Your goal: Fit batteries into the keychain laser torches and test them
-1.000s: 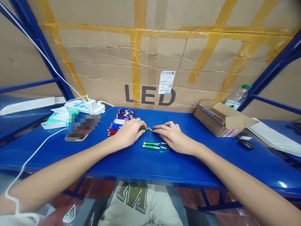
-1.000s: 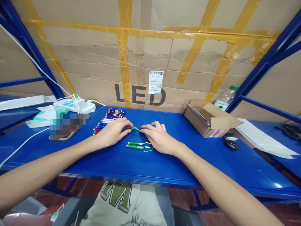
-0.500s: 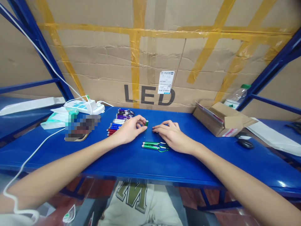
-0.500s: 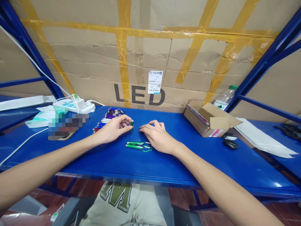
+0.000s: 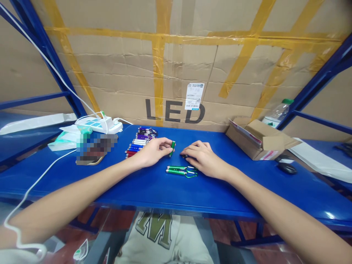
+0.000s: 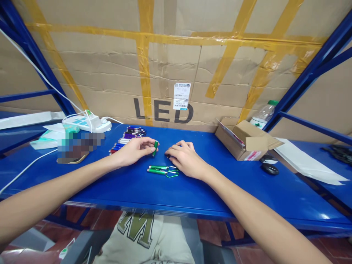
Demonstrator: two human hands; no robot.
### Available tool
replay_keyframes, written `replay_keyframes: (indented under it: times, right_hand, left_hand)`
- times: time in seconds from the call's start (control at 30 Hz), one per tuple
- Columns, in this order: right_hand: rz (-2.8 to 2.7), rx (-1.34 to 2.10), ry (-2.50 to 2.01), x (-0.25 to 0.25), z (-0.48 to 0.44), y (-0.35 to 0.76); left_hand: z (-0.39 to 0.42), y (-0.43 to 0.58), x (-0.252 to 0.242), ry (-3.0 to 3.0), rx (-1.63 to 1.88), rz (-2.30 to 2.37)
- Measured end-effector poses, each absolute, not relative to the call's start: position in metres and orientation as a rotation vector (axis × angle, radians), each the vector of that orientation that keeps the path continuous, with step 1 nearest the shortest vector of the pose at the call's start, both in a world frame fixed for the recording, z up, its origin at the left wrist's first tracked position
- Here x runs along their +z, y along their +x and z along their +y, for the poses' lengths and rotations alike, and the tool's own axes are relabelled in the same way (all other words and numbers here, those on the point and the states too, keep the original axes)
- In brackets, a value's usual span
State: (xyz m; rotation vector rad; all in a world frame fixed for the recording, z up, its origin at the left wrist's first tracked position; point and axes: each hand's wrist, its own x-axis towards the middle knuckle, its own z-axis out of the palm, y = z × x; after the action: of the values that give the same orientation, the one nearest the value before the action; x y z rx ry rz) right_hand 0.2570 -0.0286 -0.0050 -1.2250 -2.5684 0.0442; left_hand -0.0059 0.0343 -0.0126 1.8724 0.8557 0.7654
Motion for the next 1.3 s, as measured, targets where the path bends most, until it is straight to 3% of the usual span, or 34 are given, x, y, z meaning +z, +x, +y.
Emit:
replay_keyframes:
  times: [0.9, 1.3]
  right_hand:
    - [-2.527, 0.2, -1.175, -0.003, -0.029, 0.257]
    - [-2.501, 0.23, -1.193, -0.005, -0.028, 0.256]
  left_hand:
    - [0.029, -0.005, -0.009, 2.027, 0.738, 0.873]
    - [0.007, -0.006, 0.004, 2.666, 0.976, 0.592]
